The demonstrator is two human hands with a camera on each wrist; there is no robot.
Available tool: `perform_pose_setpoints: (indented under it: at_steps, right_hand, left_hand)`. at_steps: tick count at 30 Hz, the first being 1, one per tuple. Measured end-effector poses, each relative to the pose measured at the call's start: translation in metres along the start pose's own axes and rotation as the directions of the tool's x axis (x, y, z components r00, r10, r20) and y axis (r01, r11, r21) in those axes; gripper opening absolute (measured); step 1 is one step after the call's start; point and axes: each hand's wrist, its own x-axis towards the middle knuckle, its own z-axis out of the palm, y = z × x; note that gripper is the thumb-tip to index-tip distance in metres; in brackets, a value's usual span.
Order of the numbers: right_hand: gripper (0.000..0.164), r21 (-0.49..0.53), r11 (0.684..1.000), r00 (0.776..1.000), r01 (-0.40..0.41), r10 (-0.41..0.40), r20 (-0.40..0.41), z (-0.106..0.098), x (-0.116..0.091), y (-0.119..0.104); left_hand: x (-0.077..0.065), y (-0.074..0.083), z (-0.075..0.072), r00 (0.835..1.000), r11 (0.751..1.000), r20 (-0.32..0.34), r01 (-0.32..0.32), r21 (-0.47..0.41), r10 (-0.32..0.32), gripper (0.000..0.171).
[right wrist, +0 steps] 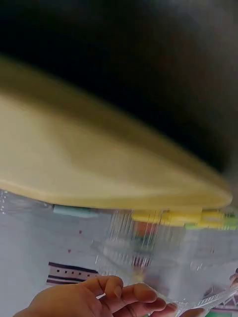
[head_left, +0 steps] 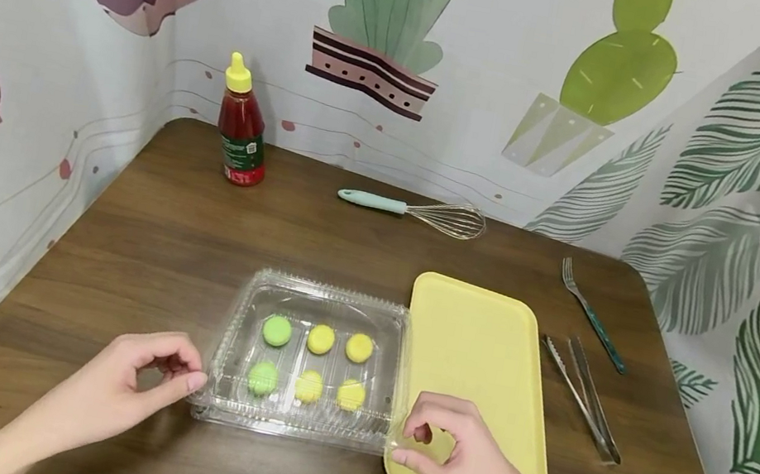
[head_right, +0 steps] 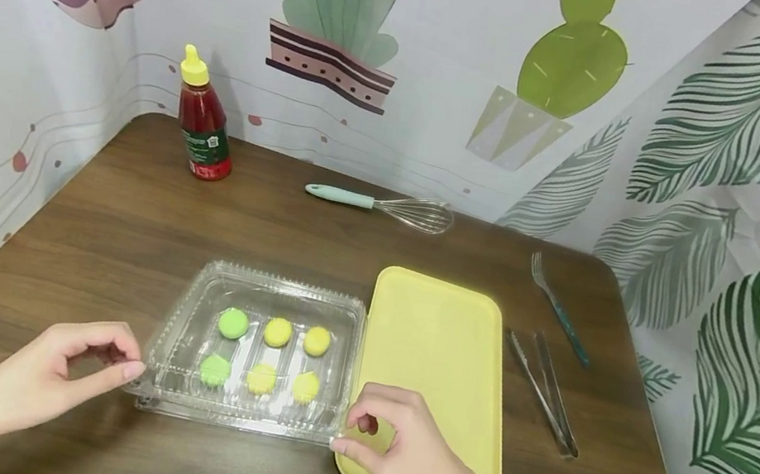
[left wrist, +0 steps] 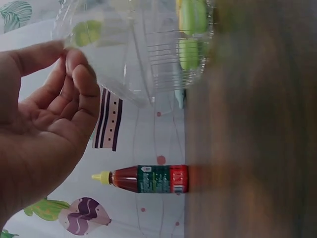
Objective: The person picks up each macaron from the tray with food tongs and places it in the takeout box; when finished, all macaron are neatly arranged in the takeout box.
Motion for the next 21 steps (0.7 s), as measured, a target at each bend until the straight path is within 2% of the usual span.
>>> perform_pose_setpoints:
  at_steps: [4,14,18,21]
  right_hand:
    - [0.026,-0.078,0.997,1.0,0.011,-0.01,0.008,0.006,-0.007,0.005]
    - [0.023,-0.158,0.987,1.0,-0.004,0.005,0.005,0.015,-0.016,0.005]
    - [0.023,-0.158,0.986,0.999,-0.048,0.045,-0.021,0.018,-0.019,0.006]
    - [0.025,-0.131,0.983,0.991,-0.129,0.124,-0.044,0.021,-0.019,0.005]
  left_hand:
    - [-0.005,-0.006,0.003,0.999,1.0,0.037,-0.007,0.018,0.006,0.035]
    - [-0.013,-0.011,0.009,0.992,0.995,0.1,0.068,0.068,-0.075,0.023]
    - [-0.012,-0.012,0.011,0.991,0.994,0.099,0.08,0.071,-0.087,0.02]
    - [-0.011,-0.012,0.012,0.988,0.991,0.094,0.12,0.065,-0.126,0.02]
